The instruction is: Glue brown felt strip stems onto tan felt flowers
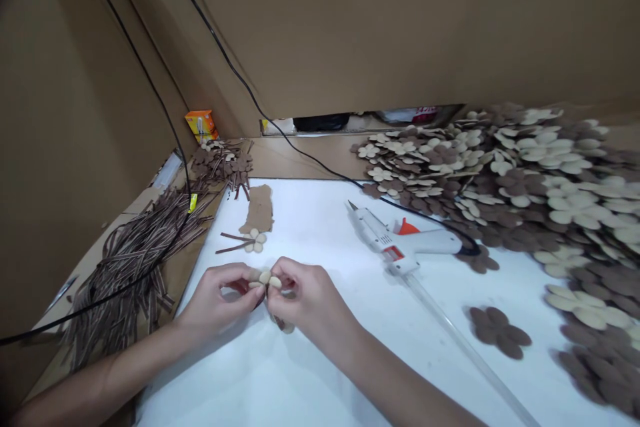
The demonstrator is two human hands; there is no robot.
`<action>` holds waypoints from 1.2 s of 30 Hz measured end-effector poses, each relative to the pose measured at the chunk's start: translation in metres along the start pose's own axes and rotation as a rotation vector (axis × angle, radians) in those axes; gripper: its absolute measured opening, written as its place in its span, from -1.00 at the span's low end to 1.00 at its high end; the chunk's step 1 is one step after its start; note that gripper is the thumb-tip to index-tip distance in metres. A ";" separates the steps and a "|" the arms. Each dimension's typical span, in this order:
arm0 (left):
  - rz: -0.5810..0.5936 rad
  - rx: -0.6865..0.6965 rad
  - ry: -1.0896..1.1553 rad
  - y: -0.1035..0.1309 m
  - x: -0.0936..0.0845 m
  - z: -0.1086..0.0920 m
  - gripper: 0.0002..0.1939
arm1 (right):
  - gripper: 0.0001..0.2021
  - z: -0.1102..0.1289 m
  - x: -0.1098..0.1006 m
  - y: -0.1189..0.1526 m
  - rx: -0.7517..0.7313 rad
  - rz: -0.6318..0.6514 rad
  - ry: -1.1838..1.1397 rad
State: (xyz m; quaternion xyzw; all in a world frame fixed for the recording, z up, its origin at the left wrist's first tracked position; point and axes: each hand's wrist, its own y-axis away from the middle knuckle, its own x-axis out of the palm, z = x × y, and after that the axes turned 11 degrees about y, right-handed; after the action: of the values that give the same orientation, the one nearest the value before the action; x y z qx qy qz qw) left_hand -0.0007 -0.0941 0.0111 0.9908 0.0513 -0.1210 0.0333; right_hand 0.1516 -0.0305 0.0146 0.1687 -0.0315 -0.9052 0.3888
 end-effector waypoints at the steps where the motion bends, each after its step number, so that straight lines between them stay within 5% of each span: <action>1: 0.009 0.018 -0.034 0.000 0.000 -0.001 -0.86 | -0.92 0.000 0.000 0.000 0.000 0.010 -0.014; 18: -0.002 -0.047 0.016 -0.001 0.003 0.005 -0.86 | -0.94 -0.021 0.003 0.000 -0.026 -0.079 0.011; 29: -0.007 0.063 -0.128 0.001 0.004 0.011 -0.88 | -0.87 -0.025 0.004 -0.003 0.046 0.074 -0.260; 36: 0.041 0.019 -0.107 0.003 0.006 0.008 -0.85 | -0.85 -0.018 0.004 0.000 0.099 0.082 -0.289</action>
State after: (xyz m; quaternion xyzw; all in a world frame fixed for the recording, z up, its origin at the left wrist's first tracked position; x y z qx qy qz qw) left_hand 0.0039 -0.0974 0.0017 0.9840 0.0281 -0.1737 0.0291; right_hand 0.1545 -0.0320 -0.0034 0.0543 -0.1384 -0.9006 0.4083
